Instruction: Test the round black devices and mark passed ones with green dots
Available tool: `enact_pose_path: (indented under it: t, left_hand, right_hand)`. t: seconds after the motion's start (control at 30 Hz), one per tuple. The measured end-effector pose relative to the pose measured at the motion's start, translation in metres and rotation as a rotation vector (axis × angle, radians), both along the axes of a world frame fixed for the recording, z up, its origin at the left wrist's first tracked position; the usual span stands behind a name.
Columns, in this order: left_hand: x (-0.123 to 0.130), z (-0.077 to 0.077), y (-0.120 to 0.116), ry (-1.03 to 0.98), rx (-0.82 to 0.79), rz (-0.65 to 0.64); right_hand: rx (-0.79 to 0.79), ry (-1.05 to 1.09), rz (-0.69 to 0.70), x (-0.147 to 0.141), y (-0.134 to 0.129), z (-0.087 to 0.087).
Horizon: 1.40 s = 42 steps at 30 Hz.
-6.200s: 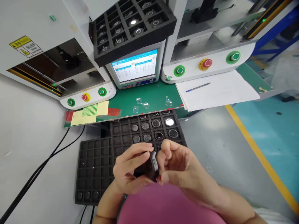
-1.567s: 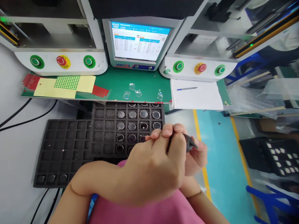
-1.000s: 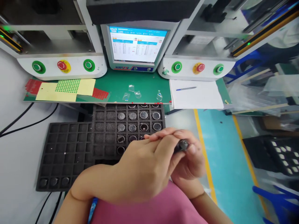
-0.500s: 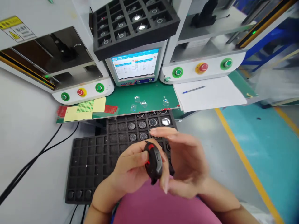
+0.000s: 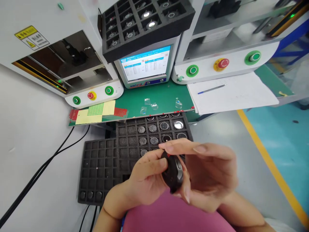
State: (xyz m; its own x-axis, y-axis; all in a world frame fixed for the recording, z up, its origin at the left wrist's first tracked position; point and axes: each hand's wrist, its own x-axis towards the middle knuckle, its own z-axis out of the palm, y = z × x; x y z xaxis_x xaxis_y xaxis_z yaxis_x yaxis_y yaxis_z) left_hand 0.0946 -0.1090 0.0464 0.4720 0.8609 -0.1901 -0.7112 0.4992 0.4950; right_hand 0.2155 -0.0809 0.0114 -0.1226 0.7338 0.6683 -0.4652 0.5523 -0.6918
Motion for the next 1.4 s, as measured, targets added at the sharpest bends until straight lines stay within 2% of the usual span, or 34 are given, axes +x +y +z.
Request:
enact_pose_path:
  t: [0.17,0.37,0.63,0.77,1.0,1.2,1.4]
  left_hand:
    - [0.003,0.002,-0.001,0.03,-0.036,0.031]
    - [0.007,0.008,-0.005,-0.061,-0.067,0.013]
    - [0.003,0.006,-0.005,-0.089,-0.043,-0.031]
    - [0.004,0.005,-0.006,-0.091,-0.033,-0.03]
    - [0.004,0.008,-0.003,-0.048,-0.056,-0.037]
    - [0.004,0.007,-0.004,-0.053,-0.025,-0.008]
    - [0.001,0.009,-0.003,0.001,-0.006,-0.001]
  right_hand:
    - [-0.02,-0.015,0.025,0.003,-0.002,0.0]
    - [-0.115,0.023,0.088,0.003,-0.009,-0.001]
    - [-0.203,0.02,0.068,0.002,-0.015,0.0]
    - [-0.204,0.028,0.063,0.002,-0.016,0.0]
    - [-0.073,0.059,0.065,-0.002,-0.006,0.001]
    - [-0.1,0.023,-0.012,-0.007,-0.006,0.004]
    - [-0.128,-0.054,0.008,-0.005,-0.005,0.007]
